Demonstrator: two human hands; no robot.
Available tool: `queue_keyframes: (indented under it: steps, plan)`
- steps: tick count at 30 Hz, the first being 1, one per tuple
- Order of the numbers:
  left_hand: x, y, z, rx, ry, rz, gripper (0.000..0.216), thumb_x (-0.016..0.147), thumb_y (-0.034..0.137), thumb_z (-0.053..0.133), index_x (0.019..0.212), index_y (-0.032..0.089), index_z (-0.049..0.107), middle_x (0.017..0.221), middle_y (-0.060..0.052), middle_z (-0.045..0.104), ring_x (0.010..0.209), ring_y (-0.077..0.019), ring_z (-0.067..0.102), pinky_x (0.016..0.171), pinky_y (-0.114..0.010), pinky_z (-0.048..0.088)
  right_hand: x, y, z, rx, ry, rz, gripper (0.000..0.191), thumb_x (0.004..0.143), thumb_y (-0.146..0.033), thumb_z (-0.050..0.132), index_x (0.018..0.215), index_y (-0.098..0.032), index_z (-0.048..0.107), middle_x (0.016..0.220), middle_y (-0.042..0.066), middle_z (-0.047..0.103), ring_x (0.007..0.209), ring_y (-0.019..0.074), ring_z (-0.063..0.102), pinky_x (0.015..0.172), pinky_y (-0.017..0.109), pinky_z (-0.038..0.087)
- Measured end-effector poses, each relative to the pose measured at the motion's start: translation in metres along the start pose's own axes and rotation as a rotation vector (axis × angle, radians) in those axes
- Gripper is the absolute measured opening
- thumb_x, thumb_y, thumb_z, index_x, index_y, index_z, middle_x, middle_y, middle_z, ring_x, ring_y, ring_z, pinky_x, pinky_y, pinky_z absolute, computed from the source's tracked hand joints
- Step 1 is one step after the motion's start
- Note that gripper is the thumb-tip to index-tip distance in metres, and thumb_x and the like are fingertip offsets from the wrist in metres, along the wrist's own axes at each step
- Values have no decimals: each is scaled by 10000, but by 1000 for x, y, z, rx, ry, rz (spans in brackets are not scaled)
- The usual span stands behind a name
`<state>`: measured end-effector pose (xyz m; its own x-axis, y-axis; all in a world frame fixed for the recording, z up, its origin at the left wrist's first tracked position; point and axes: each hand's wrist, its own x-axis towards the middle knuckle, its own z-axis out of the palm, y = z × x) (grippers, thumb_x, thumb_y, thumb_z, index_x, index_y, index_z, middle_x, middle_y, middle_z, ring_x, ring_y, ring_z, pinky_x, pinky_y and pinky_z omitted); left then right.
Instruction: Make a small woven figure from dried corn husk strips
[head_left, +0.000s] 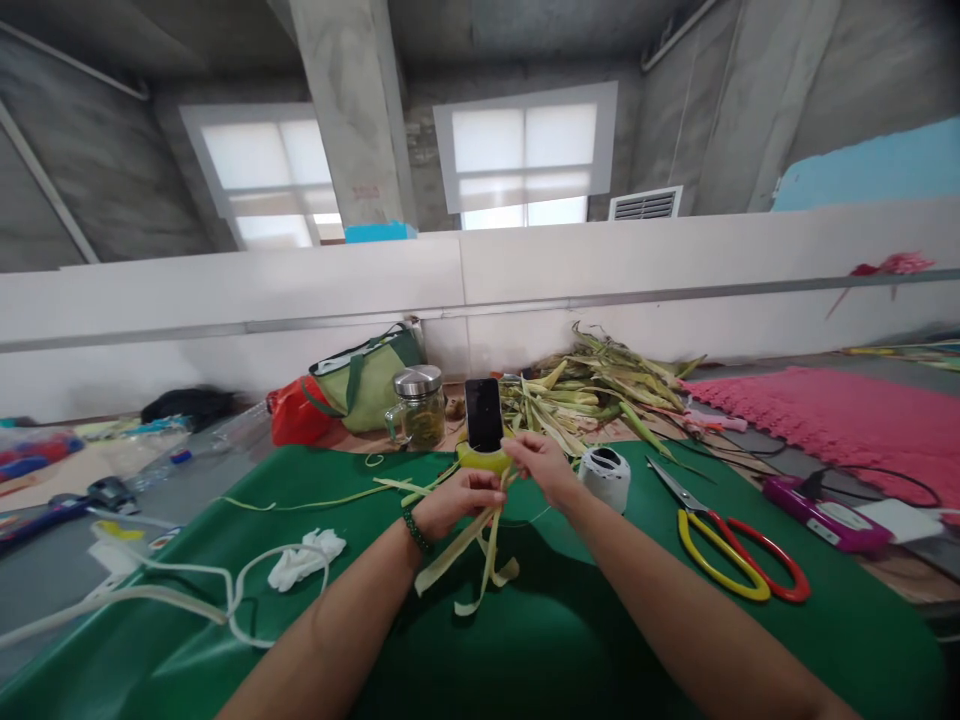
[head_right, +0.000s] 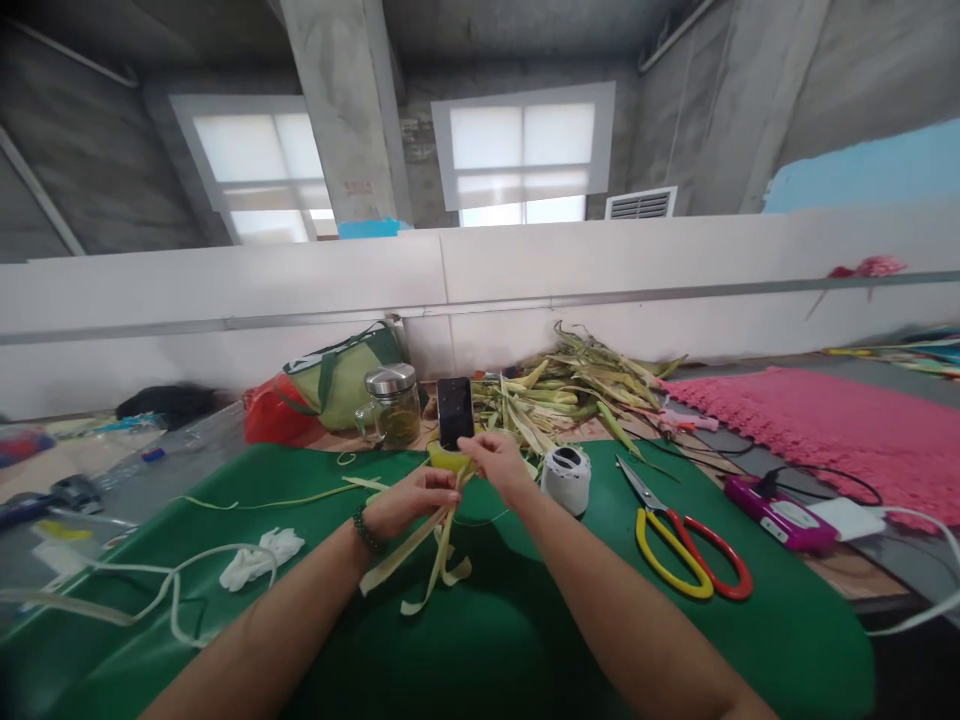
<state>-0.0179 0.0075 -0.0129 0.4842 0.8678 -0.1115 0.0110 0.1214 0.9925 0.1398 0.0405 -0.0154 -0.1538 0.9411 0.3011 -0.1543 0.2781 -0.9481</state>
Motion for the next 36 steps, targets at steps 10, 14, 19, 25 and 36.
queue_keyframes:
  steps: [10,14,19,25,36]
  plan:
    - [4,2,-11,-199,229,133,396,488,344,863,676,136,584,634,22,594,571,-102,595,579,-223,485,-7,2,3,-90,-241,191,364,576,-461,764,703,-158,608,577,-30,583,498,87,498,471,207,371]
    - [5,3,-16,-199,269,145,417,483,297,868,794,129,647,722,-6,651,610,-108,614,596,-221,501,-8,8,2,-152,-353,138,315,638,-443,720,654,-150,606,494,-44,529,461,81,451,475,220,348]
    - [7,1,-17,-161,233,104,356,499,287,840,760,110,673,698,-23,657,597,-113,616,607,-230,517,-8,2,-2,-293,-363,18,237,721,-358,624,605,-154,596,531,-32,523,485,87,428,488,226,317]
    - [4,2,-19,-95,184,153,218,571,240,759,709,142,621,636,9,605,577,-108,586,599,-231,495,-8,-2,-6,-603,-355,-192,264,821,-273,477,610,-158,588,564,-26,487,527,96,401,509,228,292]
    - [2,4,-11,1095,534,578,207,825,242,510,893,230,706,1118,-71,647,1166,-283,485,1077,-555,163,-1,2,-16,-806,-348,-304,301,814,-302,545,544,-168,562,511,-27,461,515,101,390,496,232,259]
